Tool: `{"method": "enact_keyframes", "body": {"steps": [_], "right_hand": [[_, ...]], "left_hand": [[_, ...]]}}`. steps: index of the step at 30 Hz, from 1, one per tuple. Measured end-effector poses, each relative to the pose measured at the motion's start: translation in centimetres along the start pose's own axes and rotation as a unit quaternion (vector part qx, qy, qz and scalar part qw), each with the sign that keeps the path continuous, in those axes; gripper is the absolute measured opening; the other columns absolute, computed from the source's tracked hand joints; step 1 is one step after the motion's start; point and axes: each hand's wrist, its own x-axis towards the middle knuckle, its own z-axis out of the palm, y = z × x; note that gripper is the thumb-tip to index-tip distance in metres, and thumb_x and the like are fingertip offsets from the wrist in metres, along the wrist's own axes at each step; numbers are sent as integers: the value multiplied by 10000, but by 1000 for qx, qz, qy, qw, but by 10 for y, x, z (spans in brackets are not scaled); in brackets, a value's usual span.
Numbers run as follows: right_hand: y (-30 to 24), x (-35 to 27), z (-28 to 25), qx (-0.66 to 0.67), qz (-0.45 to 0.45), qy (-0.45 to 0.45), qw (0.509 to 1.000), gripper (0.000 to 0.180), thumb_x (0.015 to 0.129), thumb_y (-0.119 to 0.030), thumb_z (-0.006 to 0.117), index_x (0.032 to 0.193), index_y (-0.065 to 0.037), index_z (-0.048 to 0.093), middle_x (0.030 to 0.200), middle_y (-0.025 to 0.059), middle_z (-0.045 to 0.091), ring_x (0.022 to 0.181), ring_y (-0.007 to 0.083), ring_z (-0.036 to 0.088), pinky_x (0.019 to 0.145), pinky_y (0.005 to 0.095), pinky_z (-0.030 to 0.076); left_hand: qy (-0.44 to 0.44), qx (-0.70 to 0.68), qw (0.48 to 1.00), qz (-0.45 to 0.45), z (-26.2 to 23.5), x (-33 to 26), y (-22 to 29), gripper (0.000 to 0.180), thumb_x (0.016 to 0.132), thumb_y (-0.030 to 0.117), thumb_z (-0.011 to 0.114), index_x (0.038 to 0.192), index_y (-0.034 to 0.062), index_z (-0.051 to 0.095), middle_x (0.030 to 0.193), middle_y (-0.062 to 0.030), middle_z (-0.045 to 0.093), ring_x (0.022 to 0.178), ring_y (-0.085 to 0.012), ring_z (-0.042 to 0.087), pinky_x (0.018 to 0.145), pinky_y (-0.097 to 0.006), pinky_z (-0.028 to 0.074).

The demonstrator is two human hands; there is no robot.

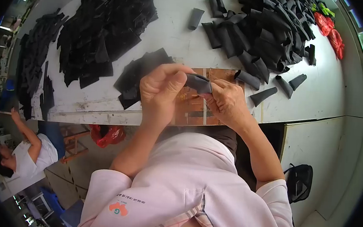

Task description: The recorder is folding and checking black rubber or neoprene sleeves at a workshop table.

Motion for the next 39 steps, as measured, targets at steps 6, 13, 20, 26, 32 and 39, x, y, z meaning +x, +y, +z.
{"method": "enact_keyframes", "body": {"steps": [6,13,20,26,32,39], "right_hand": [[-3,4,-2,26,3,16,1000,133,745,-155,609,719,-49,534,610,69,502,600,258,515,505,372,403],[-2,2,-1,28,27,-17,999,148,738,-182,620,738,-44,569,620,71,509,609,259,517,513,370,407],[-2,1,-3,26,10,-1,1000,127,765,-127,604,713,-21,556,586,97,459,536,282,478,473,366,373],[1,-8,11,33,44,-16,998,127,727,-132,604,792,-38,550,655,77,518,645,262,533,534,375,416],[-10,5,-11,55,16,-3,998,81,771,-98,579,750,-30,540,619,101,483,594,290,500,524,373,396],[5,-5,19,36,21,-5,999,147,716,-141,627,773,-41,536,657,66,538,644,251,548,520,360,422]], "left_hand": [[-83,187,969,139,6,10,13,94,759,0,617,852,-13,618,820,-60,602,692,-108,549,668,-196,419],[20,183,981,60,-7,2,2,73,789,73,612,811,5,626,772,-48,619,695,-87,545,639,-201,431],[15,148,989,21,-6,1,2,85,801,85,604,809,3,621,741,-12,591,680,-56,503,643,-179,401],[5,158,986,47,-8,3,-1,89,809,83,593,808,-2,617,737,-14,591,675,-54,499,640,-175,397],[36,59,996,47,-3,9,4,96,809,87,595,809,-7,613,734,-14,589,674,-59,498,642,-184,399],[12,152,987,47,-9,-3,-3,92,805,84,603,800,-7,607,746,-17,584,674,-56,483,630,-183,390]]}}
